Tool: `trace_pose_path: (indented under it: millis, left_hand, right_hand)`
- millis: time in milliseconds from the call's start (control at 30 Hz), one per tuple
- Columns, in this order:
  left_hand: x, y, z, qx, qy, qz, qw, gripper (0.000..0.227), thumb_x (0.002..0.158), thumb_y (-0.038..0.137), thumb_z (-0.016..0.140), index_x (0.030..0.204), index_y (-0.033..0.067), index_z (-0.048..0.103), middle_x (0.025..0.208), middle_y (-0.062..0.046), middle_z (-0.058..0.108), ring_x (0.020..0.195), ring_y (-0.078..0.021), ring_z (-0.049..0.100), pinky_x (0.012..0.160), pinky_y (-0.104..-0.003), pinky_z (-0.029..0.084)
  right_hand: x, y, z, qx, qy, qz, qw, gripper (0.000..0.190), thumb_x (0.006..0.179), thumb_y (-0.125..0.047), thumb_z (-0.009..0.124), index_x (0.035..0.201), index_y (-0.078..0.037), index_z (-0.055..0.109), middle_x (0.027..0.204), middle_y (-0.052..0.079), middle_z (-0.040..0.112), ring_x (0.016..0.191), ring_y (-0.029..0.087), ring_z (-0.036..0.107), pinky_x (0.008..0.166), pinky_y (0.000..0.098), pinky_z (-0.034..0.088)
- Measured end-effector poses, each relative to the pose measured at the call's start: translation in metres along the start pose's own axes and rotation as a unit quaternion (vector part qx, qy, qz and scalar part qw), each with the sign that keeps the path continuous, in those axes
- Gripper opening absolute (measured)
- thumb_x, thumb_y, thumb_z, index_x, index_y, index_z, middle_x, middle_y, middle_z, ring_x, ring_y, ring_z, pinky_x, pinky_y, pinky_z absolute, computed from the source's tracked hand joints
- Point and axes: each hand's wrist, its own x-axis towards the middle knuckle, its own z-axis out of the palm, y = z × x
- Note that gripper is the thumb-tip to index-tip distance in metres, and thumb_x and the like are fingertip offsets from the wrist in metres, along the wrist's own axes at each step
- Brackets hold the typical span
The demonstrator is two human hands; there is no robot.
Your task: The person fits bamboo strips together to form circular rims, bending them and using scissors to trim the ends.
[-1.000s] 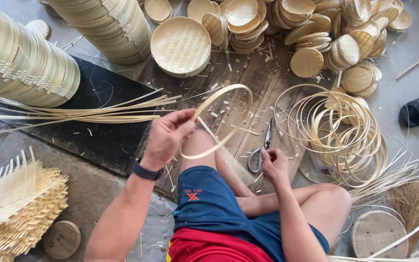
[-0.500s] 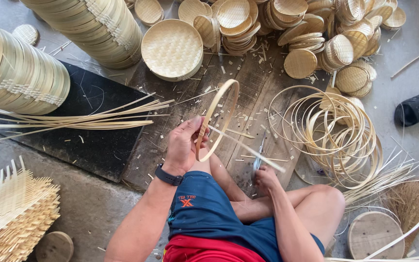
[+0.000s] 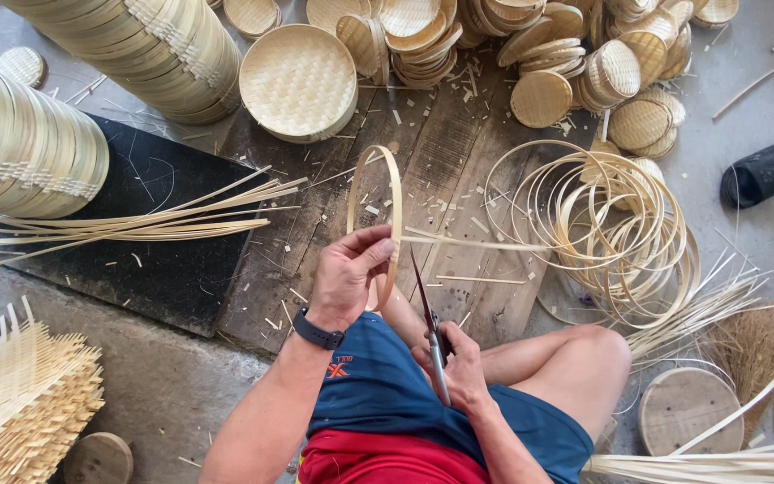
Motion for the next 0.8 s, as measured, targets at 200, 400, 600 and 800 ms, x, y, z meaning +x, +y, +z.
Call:
trace_pose_path:
  millis: [200,400,600,800]
  left_hand:
    - [-0.011,0.001,0.010,0.069,0.008,0.064,0.996,0.028,0.093,0.001,0.072,0.120,-0.0030,0.069,0.101,-0.009,0.075,0.086,-0.0133,0.071,0.078,-0.028,0.061]
    - [-0.016,-0.004,0.013,0.107,0.001,0.066,0.992,0.030,0.094,0.000,0.070,0.124,-0.0038,0.069,0.108,-0.011,0.076,0.092,-0.0152,0.073,0.082,-0.031,0.063]
    - [-0.014,-0.021,0.006,0.077,-0.009,0.055,0.995,0.029,0.095,-0.001,0.069,0.124,-0.0044,0.067,0.108,-0.011,0.075,0.093,-0.0156,0.072,0.083,-0.031,0.062]
    - [-0.002,-0.037,-0.002,0.087,0.012,0.041,0.995,0.027,0.096,-0.001,0.067,0.123,-0.0044,0.067,0.105,-0.009,0.074,0.088,-0.0135,0.071,0.080,-0.029,0.061]
  right_hand:
    - [-0.001,-0.004,0.008,-0.009,0.032,0.010,0.999,0.046,0.077,-0.042,0.086,0.090,-0.003,0.065,0.067,0.003,0.061,0.060,0.013,0.054,0.055,0.0311,0.048]
    - [-0.003,-0.007,0.005,-0.042,0.045,-0.005,0.998,0.043,0.074,-0.035,0.090,0.086,-0.002,0.065,0.066,0.007,0.059,0.058,0.015,0.054,0.055,0.0318,0.047]
    - [-0.006,-0.012,0.004,-0.023,0.055,-0.006,0.998,0.040,0.071,-0.031,0.092,0.085,-0.002,0.067,0.062,0.006,0.060,0.054,0.014,0.054,0.052,0.0313,0.047]
    - [-0.010,-0.003,0.015,-0.010,0.045,0.055,0.997,0.037,0.076,-0.030,0.091,0.085,-0.003,0.068,0.058,0.008,0.061,0.052,0.013,0.055,0.050,0.0314,0.047]
